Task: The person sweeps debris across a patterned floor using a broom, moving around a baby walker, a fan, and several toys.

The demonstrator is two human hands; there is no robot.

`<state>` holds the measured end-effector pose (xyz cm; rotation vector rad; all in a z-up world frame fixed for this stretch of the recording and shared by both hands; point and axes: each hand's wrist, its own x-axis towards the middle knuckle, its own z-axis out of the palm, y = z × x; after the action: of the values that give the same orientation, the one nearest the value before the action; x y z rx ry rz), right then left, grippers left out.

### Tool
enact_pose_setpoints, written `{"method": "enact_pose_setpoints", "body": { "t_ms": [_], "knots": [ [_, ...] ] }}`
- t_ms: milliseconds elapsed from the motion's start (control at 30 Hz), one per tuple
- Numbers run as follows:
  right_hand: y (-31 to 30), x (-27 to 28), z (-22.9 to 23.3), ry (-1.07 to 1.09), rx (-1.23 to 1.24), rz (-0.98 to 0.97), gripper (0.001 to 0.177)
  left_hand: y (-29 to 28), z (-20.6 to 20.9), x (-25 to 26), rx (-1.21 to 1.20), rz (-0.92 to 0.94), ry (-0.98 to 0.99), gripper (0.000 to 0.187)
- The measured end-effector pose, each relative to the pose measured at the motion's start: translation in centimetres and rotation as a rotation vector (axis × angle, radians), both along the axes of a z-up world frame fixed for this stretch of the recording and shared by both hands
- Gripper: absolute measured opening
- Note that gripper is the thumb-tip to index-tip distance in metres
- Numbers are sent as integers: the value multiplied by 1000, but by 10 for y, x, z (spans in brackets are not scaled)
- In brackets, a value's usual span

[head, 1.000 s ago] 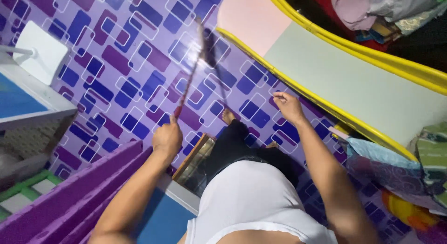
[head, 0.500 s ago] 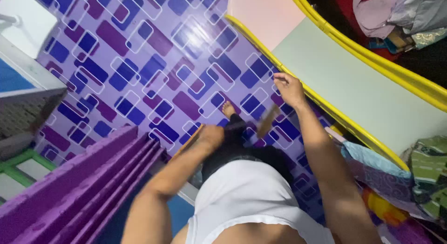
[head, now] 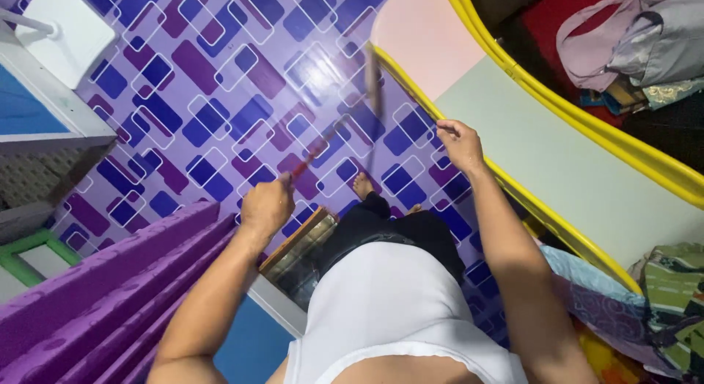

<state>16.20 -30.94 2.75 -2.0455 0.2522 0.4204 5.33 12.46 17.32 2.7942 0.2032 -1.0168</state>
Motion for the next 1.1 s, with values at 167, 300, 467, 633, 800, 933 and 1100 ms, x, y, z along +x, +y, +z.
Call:
{"method": "enact_pose_setpoints", "body": {
  "t_ms": [167,300,467,633,800,933,1100],
  "knots": [
    [12,5,8,17,-39,27,27,-14,-124,-39,-263,110,56,31],
    [4,2,5,0,-28,72,27,-29,-185,-61,-248,237,91,33],
    [-5,-4,-5,25,-123,97,28,-30,-160,-89,-207,450,60,36],
    [0,-9,-27,26,-27,126,29,-2,-123,-120,-193,429,-18,38],
    [10,10,-27,45,-113,195,29,-13,-166,-111,-299,313,-2,30],
    [7,25,-12,5,-123,237,29,-40,-223,-108,-219,448,-19,31],
    [-9,19,-10,14,-153,202,27,-81,-235,-129,-180,751,-180,32]
  ]
}}
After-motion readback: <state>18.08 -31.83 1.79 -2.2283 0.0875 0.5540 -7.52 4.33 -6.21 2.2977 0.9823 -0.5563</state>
